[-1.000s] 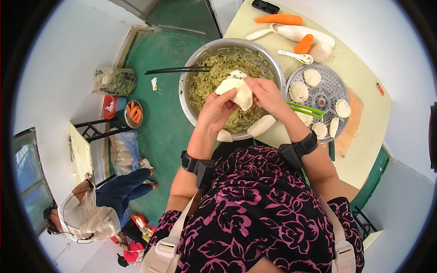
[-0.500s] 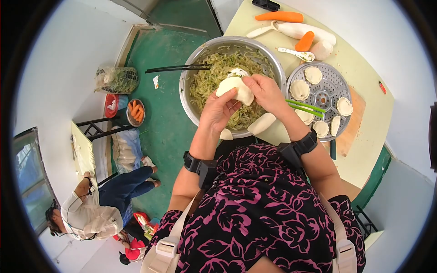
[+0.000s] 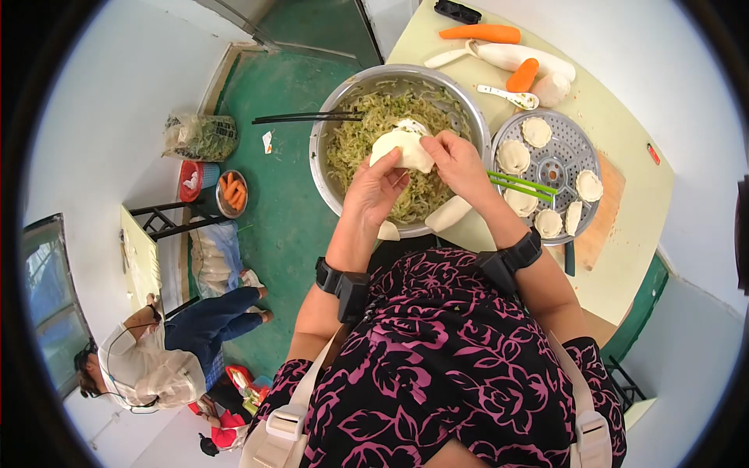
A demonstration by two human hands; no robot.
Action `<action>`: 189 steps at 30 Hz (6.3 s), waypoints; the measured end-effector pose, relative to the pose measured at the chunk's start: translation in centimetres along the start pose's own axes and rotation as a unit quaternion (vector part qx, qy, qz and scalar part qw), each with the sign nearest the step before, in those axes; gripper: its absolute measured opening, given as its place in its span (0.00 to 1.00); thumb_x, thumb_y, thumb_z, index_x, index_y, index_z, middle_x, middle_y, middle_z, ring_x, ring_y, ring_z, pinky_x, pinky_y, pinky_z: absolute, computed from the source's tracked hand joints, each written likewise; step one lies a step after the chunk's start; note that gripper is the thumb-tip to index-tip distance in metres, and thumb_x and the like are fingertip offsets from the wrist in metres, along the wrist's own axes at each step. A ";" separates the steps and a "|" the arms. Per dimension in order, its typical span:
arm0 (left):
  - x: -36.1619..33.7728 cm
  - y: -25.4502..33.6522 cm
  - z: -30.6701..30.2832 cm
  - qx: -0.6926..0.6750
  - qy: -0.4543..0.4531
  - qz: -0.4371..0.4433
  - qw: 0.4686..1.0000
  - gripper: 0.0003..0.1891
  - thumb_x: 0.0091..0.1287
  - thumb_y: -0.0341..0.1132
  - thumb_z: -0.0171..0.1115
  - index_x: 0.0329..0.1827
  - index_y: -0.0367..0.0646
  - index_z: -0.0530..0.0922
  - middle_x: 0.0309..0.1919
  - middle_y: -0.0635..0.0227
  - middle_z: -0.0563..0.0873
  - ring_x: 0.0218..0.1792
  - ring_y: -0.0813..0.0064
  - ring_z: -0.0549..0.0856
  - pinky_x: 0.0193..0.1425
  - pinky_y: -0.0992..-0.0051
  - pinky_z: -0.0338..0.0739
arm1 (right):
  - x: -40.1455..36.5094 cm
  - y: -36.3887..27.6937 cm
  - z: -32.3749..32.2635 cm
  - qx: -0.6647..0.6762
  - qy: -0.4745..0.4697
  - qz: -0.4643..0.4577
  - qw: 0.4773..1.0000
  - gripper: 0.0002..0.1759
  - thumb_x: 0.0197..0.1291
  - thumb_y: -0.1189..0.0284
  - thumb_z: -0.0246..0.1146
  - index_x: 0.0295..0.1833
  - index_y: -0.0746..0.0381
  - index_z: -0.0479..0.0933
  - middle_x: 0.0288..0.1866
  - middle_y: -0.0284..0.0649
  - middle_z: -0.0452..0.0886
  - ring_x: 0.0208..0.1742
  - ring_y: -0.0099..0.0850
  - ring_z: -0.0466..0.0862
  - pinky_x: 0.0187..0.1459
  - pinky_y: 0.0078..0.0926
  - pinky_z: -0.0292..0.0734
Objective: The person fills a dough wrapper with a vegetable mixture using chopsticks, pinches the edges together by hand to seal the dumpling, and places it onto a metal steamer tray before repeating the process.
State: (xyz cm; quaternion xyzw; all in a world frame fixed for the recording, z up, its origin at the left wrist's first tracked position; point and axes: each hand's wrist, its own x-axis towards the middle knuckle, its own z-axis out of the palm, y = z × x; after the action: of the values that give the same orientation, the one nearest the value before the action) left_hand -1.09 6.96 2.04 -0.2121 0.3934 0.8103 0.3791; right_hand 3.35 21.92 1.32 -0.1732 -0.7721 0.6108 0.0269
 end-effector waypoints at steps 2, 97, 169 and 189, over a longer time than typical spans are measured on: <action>0.0 0.0 0.0 -0.034 0.002 -0.011 0.999 0.13 0.56 0.33 0.62 0.44 0.46 0.73 0.38 0.71 0.79 0.41 0.75 0.75 0.50 0.70 0.65 | 0.0 0.8 0.2 0.032 0.017 0.022 0.999 0.22 0.59 0.56 0.53 0.27 0.67 0.71 0.19 0.45 0.72 0.23 0.34 0.73 0.28 0.28 0.67; -1.5 1.4 1.3 -0.002 -0.094 0.014 0.995 0.14 0.59 0.31 0.57 0.49 0.45 0.70 0.41 0.67 0.80 0.36 0.75 0.81 0.44 0.69 0.77 | -2.4 -1.1 -1.1 -0.029 0.050 -0.069 0.996 0.15 0.61 0.66 0.53 0.28 0.66 0.70 0.15 0.34 0.68 0.19 0.20 0.70 0.21 0.19 0.63; -0.9 1.4 1.0 0.150 -0.092 -0.004 0.984 0.15 0.58 0.32 0.59 0.49 0.41 0.72 0.37 0.72 0.81 0.34 0.82 0.81 0.36 0.79 0.76 | -2.5 -0.8 -0.3 -0.050 0.021 -0.151 0.987 0.14 0.58 0.67 0.57 0.27 0.66 0.68 0.14 0.40 0.67 0.16 0.28 0.65 0.20 0.24 0.62; -1.1 2.4 1.8 0.169 -0.076 0.029 0.982 0.15 0.58 0.34 0.60 0.47 0.41 0.74 0.34 0.71 0.82 0.32 0.83 0.82 0.32 0.81 0.77 | -2.6 0.4 -1.0 0.025 0.028 -0.028 0.999 0.17 0.59 0.65 0.55 0.23 0.66 0.68 0.13 0.42 0.66 0.15 0.30 0.67 0.20 0.26 0.63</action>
State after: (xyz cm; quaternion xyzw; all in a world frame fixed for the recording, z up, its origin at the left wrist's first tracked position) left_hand -2.34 6.94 4.96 -0.0714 0.5004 0.7568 0.4145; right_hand 6.13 22.19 1.62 -0.1676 -0.7601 0.6240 0.0698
